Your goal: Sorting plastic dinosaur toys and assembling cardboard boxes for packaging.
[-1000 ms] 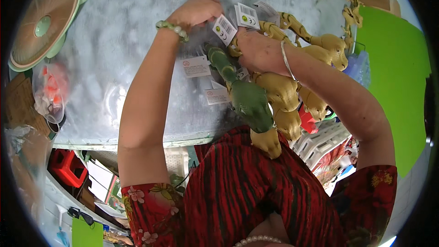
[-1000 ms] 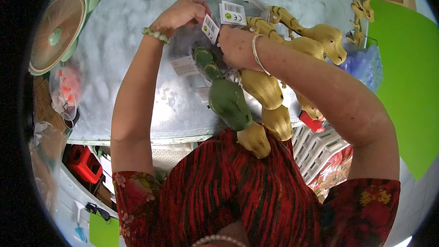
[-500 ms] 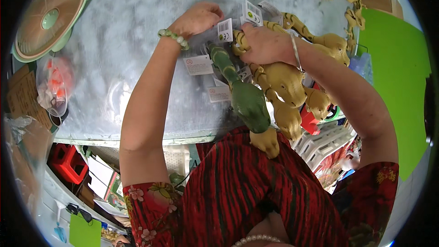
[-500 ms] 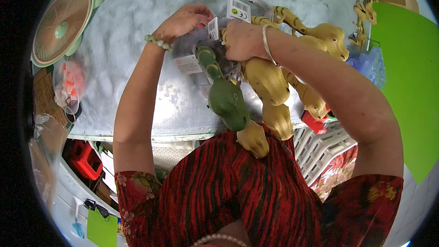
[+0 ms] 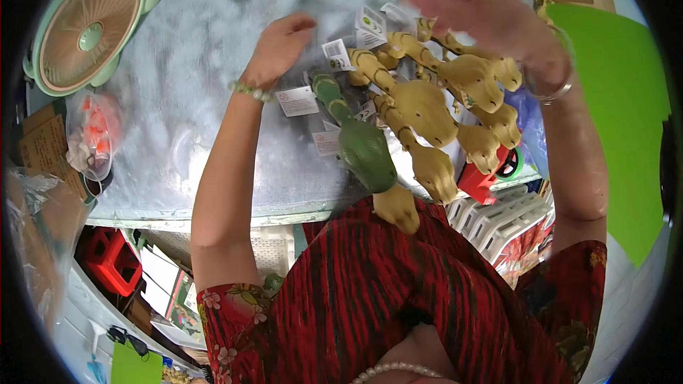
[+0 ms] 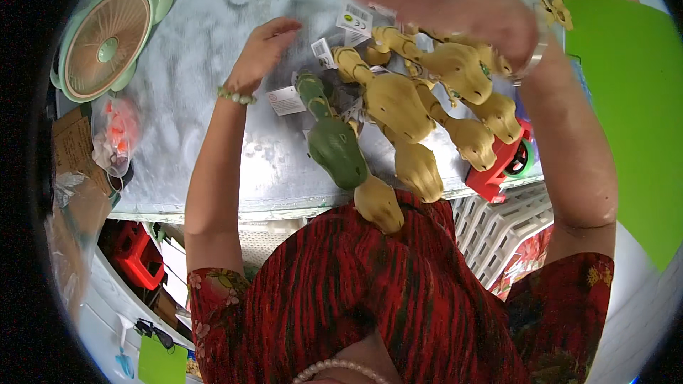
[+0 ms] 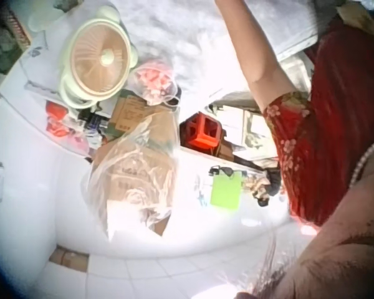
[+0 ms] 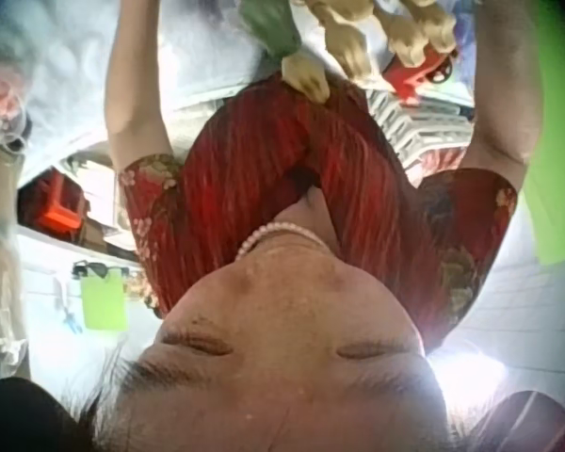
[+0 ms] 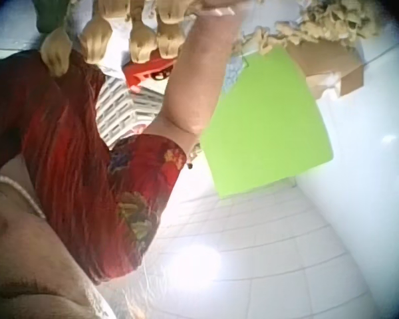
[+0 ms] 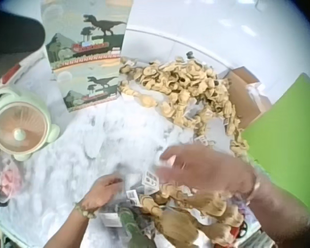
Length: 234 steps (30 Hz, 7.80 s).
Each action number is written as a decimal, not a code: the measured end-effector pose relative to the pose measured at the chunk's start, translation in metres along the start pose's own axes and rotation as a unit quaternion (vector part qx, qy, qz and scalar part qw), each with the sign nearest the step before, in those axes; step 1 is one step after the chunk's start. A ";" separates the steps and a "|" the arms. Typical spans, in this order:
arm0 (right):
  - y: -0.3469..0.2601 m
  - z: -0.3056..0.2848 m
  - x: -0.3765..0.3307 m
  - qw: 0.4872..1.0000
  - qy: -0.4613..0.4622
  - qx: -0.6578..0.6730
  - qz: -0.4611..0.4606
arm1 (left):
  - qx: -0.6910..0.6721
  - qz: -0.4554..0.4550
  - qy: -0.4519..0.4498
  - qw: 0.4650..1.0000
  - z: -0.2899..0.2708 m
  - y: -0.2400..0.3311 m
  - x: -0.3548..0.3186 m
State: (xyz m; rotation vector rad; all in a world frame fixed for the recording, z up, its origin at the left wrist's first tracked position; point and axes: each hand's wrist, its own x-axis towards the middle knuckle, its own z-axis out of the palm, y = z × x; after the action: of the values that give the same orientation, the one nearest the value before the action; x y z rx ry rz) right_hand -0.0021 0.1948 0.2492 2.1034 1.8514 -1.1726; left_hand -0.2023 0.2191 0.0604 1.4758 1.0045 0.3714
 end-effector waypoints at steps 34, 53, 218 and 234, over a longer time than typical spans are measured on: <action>0.227 0.061 -0.182 0.810 0.309 0.494 -0.066 | -0.283 0.155 0.284 0.903 0.133 0.054 -0.137; 0.174 0.045 -0.214 0.793 0.119 0.482 -0.353 | 0.008 0.040 0.524 0.851 0.156 0.021 -0.212; -0.129 0.315 -0.222 0.719 -0.027 0.620 -0.313 | -0.359 0.028 0.554 0.751 0.022 -0.003 -0.561; -0.137 0.236 -0.251 0.661 0.255 0.532 -0.464 | -0.195 0.042 0.452 0.870 -0.032 0.042 -0.505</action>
State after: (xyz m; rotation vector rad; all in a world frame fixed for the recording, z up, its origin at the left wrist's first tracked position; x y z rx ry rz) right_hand -0.2242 -0.0995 0.2889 1.8569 3.2854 -2.6371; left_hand -0.4981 -0.1353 0.2713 0.9450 1.4740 1.3325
